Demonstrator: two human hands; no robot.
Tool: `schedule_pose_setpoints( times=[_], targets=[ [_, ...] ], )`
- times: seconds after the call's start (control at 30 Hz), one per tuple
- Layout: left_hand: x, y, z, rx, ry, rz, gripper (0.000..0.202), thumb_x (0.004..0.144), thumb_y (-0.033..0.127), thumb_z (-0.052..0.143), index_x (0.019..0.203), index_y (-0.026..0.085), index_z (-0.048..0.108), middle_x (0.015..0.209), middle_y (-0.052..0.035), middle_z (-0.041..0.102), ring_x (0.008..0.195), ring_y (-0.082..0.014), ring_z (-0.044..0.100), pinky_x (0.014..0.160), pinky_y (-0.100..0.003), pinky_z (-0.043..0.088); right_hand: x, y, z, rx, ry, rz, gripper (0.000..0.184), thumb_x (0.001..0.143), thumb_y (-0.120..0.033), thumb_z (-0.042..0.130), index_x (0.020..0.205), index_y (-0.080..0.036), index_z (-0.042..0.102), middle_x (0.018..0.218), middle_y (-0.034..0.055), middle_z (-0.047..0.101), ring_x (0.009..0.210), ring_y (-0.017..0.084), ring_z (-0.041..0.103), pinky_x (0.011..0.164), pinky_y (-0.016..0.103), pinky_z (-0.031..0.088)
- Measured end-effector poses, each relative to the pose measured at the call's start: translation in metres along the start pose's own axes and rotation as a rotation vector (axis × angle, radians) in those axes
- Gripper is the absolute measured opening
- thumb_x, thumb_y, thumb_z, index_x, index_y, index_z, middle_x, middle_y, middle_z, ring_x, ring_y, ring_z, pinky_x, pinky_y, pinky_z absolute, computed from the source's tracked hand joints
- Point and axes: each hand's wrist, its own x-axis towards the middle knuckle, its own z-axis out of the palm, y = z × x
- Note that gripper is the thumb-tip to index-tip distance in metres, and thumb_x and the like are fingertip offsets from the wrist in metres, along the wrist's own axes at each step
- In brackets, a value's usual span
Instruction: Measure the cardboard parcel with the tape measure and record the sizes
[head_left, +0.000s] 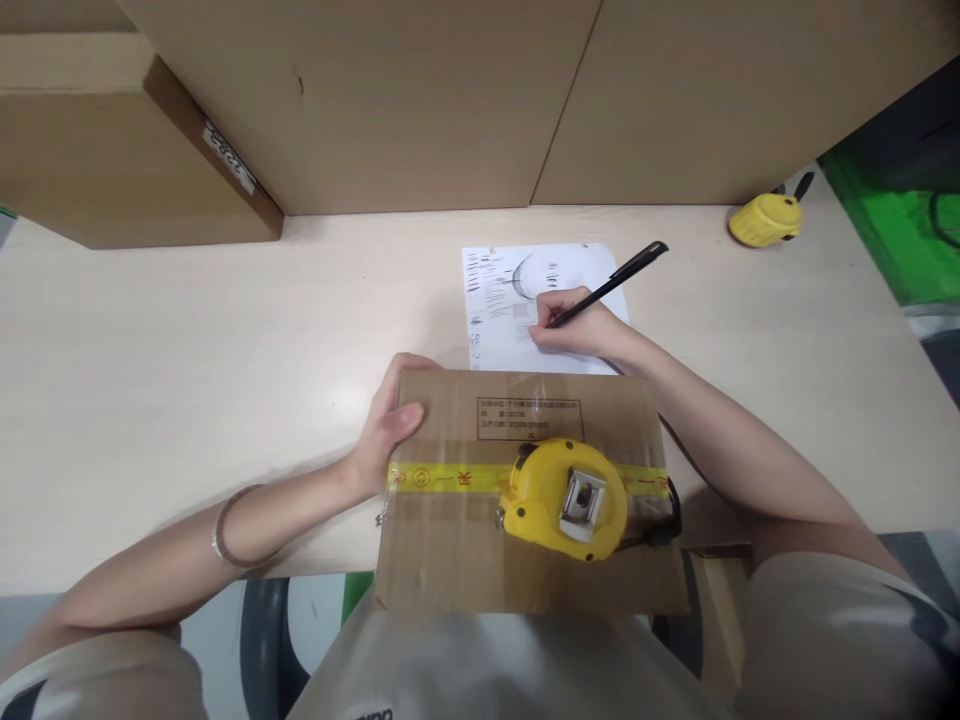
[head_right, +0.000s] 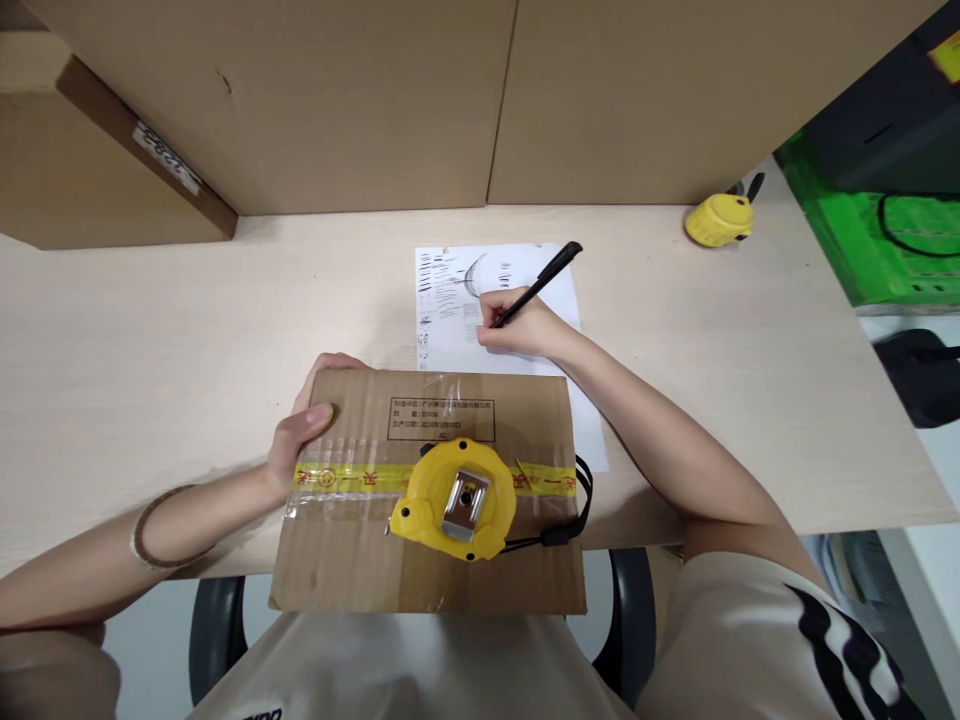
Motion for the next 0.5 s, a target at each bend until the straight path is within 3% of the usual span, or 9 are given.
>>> schedule_pose_setpoints(
  times=[0.17, 0.37, 0.5],
  targets=[
    [0.0000, -0.0006, -0.0001, -0.003, 0.001, -0.038, 0.053, 0.079, 0.063, 0.082, 0.107, 0.022, 0.061, 0.095, -0.0055, 0.069, 0.079, -0.0230, 0.067, 0.062, -0.034, 0.055, -0.0001, -0.0011, -0.0012, 0.008, -0.009, 0.001, 0.036, 0.064, -0.015, 0.080, 0.056, -0.020, 0.046, 0.055, -0.0053, 0.045, 0.057, 0.007, 0.039, 0.052, 0.024, 0.028],
    [0.0014, 0.0033, 0.0027, 0.007, 0.002, -0.027, 0.052, 0.080, 0.061, 0.081, 0.106, 0.021, 0.059, 0.093, -0.0050, 0.068, 0.076, -0.0221, 0.067, 0.059, -0.033, 0.055, -0.0021, 0.0010, -0.0030, 0.085, -0.070, 0.036, 0.049, 0.072, -0.050, 0.095, 0.067, -0.020, 0.057, 0.055, -0.0006, 0.060, 0.046, 0.010, 0.051, 0.045, 0.026, 0.041],
    [0.0011, 0.0021, 0.0011, 0.019, -0.008, -0.010, 0.052, 0.081, 0.061, 0.081, 0.108, 0.022, 0.059, 0.093, -0.0054, 0.068, 0.075, -0.0224, 0.067, 0.059, -0.034, 0.054, -0.0031, -0.0009, -0.0006, 0.088, -0.084, 0.039, 0.051, 0.068, -0.055, 0.099, 0.068, -0.017, 0.064, 0.058, 0.0019, 0.064, 0.050, 0.010, 0.057, 0.047, 0.025, 0.047]
  ],
)
